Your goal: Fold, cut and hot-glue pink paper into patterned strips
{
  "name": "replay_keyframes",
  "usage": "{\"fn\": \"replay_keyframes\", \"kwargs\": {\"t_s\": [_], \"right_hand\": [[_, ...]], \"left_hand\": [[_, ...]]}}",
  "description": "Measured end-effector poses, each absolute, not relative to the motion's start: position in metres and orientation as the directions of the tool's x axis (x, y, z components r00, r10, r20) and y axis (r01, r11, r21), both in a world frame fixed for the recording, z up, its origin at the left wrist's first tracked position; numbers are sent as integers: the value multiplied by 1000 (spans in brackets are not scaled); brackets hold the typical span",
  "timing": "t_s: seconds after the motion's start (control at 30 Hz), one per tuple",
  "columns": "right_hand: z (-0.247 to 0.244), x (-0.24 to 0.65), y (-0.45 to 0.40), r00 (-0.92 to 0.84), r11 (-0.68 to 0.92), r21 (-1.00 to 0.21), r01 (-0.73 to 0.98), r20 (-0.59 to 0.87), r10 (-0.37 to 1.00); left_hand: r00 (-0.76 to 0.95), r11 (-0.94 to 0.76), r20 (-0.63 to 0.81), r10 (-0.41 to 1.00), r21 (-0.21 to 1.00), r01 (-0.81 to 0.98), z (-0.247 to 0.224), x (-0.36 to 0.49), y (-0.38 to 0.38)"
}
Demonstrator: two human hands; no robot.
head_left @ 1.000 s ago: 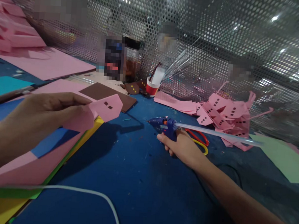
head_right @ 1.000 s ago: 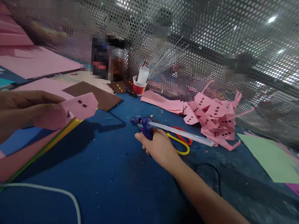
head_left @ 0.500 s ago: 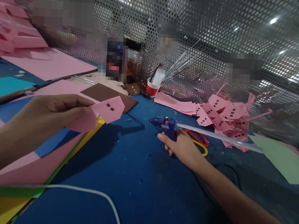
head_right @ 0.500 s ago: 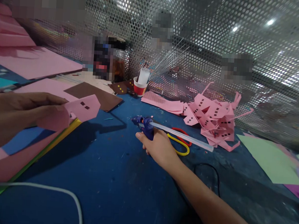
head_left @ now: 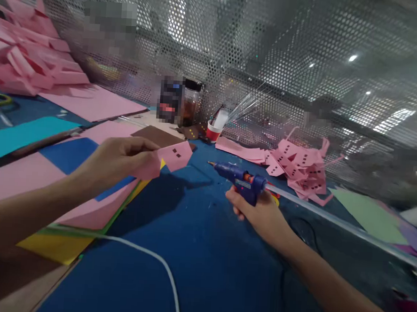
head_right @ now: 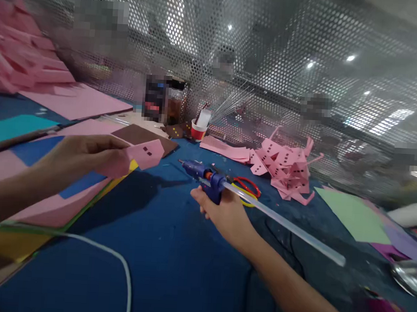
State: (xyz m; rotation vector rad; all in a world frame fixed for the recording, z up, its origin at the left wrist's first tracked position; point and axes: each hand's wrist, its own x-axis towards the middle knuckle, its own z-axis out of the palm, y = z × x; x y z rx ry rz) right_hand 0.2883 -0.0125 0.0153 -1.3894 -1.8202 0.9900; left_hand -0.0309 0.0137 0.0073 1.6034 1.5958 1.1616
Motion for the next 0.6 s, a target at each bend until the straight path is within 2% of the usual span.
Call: {"fn": "replay_keyframes", "kwargs": {"t_s": [0.23, 0.4, 0.6], "right_hand": [[10, 286, -86, -225, 223, -831, 509, 122, 967], [18, 278, -107, -219, 316, -781, 539, 232, 948], [13, 276, -101, -268, 413, -599, 686, 320, 909]], "left_hand": [[105, -320, 303, 947, 871, 374, 20, -6, -13], [155, -388, 355, 922, 849, 360, 24, -1, -22], [160, -358, 322, 933, 873, 331, 21, 0, -22]]}}
